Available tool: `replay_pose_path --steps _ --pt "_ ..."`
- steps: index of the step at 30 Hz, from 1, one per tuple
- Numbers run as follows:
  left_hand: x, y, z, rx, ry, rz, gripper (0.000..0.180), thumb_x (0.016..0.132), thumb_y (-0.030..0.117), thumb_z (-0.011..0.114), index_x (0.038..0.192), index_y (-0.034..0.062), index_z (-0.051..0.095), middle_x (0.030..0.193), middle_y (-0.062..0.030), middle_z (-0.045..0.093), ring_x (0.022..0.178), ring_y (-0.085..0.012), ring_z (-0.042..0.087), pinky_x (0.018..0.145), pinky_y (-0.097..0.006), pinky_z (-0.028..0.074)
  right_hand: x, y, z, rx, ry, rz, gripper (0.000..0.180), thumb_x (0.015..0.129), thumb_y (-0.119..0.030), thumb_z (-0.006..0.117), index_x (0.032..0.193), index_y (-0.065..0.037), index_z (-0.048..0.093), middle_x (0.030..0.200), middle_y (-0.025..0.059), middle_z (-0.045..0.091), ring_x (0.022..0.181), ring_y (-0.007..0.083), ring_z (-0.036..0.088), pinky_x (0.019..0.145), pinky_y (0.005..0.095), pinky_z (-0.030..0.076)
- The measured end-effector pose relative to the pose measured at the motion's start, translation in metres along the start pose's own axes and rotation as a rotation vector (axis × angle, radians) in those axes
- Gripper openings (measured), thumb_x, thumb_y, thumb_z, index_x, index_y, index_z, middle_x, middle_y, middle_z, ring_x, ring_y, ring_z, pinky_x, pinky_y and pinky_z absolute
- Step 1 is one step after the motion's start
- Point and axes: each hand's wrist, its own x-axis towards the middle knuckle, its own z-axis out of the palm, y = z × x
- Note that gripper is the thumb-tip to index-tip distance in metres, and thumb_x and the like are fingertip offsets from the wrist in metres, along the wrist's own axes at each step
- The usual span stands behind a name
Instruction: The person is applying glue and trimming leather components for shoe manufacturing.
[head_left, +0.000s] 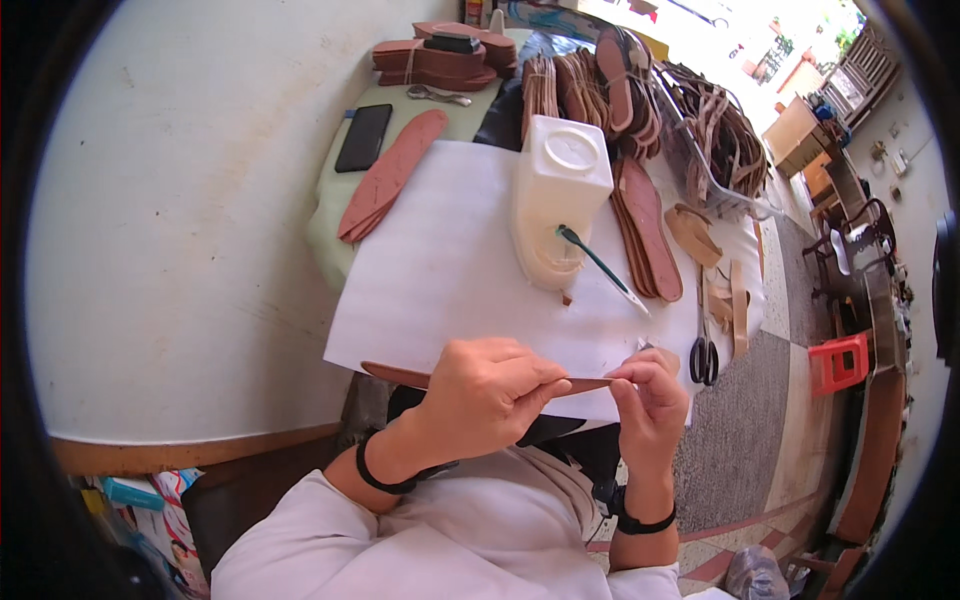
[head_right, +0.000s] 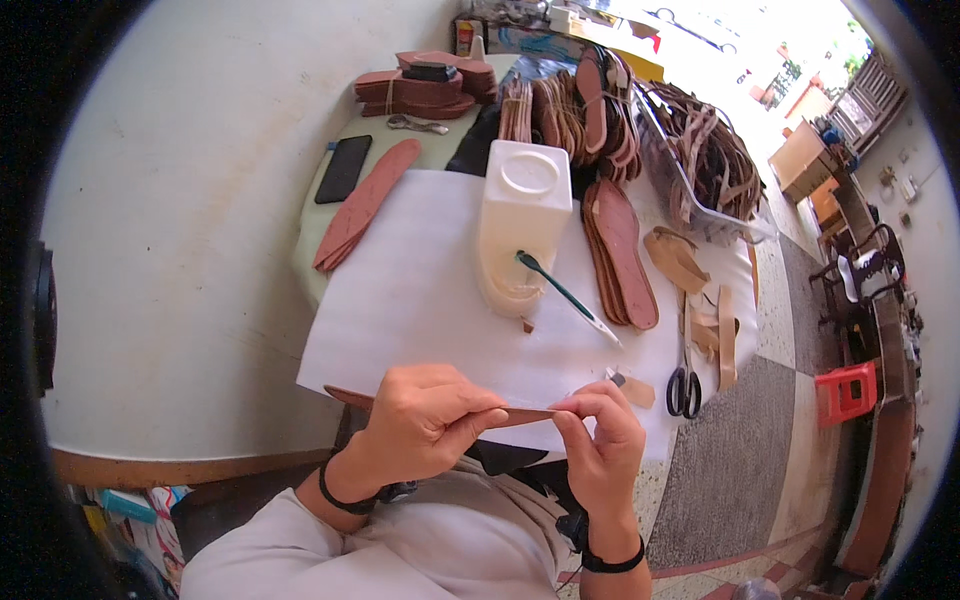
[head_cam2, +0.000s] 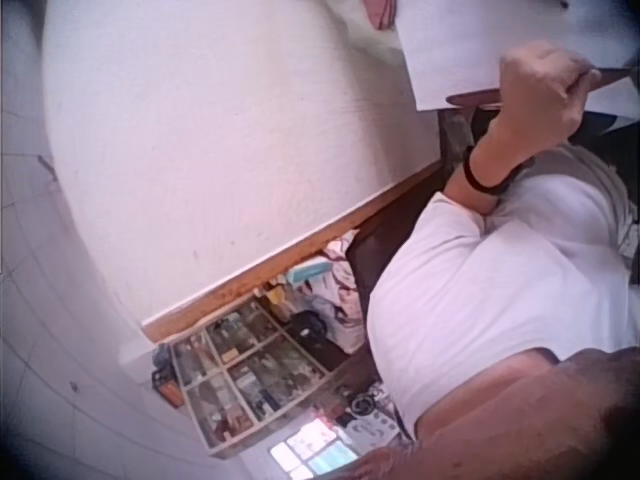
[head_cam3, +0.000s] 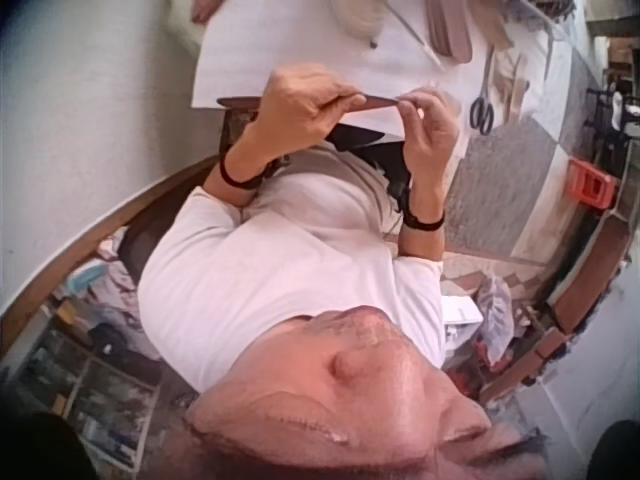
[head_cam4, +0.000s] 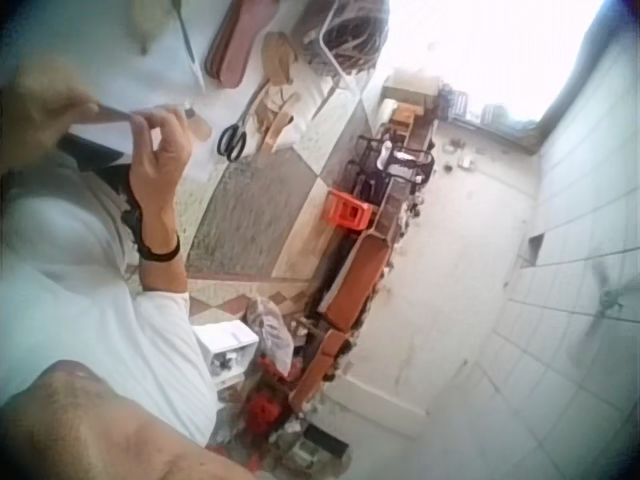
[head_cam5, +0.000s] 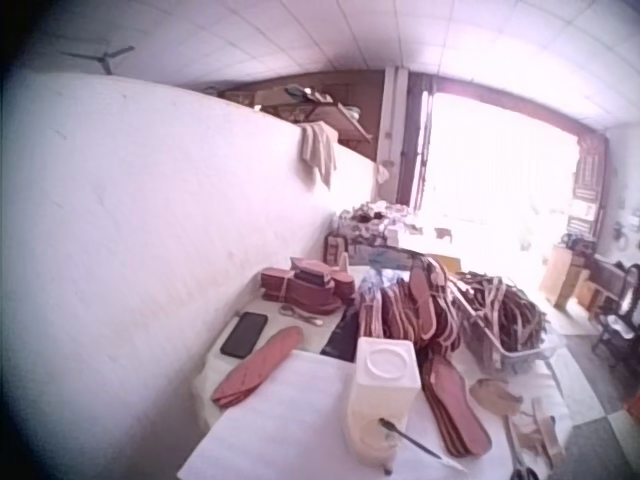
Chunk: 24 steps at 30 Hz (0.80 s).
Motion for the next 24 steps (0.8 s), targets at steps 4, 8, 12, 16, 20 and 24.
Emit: replay_pose_path --steps 4,8,12,16,20,24 --pt "0.003 0.007 -0.012 -0.154 0.205 -0.105 0.012 0.088 0.001 0.082 0.101 0.0003 0.081 0.076 -0.0078 0.073 0.062 -0.0147 0.061 0.056 -0.032 0.046 -0.004 -0.012 0.016 0.217 -0.014 0.107 0.04 0.091 -0.016 0.074 0.126 0.002 0.067 0.112 0.0079 0.067 0.1 0.0176 0.06 0.092 0.0321 0.048" --pt "-0.003 0.025 -0.031 -0.488 0.473 -0.298 0.014 0.098 0.002 0.074 0.11 -0.0038 0.079 0.09 -0.0045 0.077 0.074 -0.0069 0.063 0.062 -0.026 0.049 -0.012 -0.009 0.029 0.026 -0.363 0.152 0.054 0.079 -0.007 0.087 0.128 0.001 0.066 0.118 0.0122 0.07 0.105 0.0238 0.066 0.09 0.0348 0.053" --pt "-0.015 0.024 -0.043 -0.891 0.691 -0.32 0.019 0.105 0.008 0.068 0.117 -0.004 0.076 0.1 -0.0055 0.076 0.086 -0.0097 0.069 0.076 -0.025 0.055 -0.014 -0.02 0.06 -0.07 -0.559 0.11 0.046 0.082 -0.013 0.088 0.12 0.0 0.068 0.117 0.0163 0.071 0.108 0.0328 0.069 0.092 0.0394 0.056" --pt "-0.011 0.001 -0.054 -1.115 0.783 -0.403 0.024 0.11 0.019 0.062 0.125 0.0009 0.067 0.112 -0.0079 0.075 0.1 -0.0162 0.071 0.089 -0.034 0.058 -0.008 -0.023 0.078 -0.055 -0.613 0.019 0.028 0.086 -0.009 0.083 0.109 0.001 0.07 0.108 0.0167 0.073 0.101 0.0372 0.07 0.087 0.0413 0.057" --pt "0.001 -0.019 -0.051 -1.151 0.83 -0.49 0.03 0.113 0.028 0.055 0.131 0.0056 0.063 0.117 -0.0072 0.073 0.107 -0.0184 0.07 0.094 -0.038 0.056 -0.01 -0.023 0.089 -0.053 -0.55 0.041 0.015 0.089 -0.007 0.079 0.098 0.001 0.07 0.09 0.0167 0.07 0.081 0.0367 0.068 0.073 0.042 0.055" --pt "0.001 -0.02 -0.054 -1.137 0.778 -0.574 0.032 0.112 0.03 0.057 0.132 0.0067 0.064 0.121 -0.0069 0.074 0.112 -0.0188 0.07 0.098 -0.038 0.055 -0.01 -0.026 0.083 -0.062 -0.482 0.149 0.012 0.096 -0.009 0.073 0.095 0.002 0.07 0.079 0.0185 0.063 0.07 0.0342 0.061 0.065 0.0403 0.049"
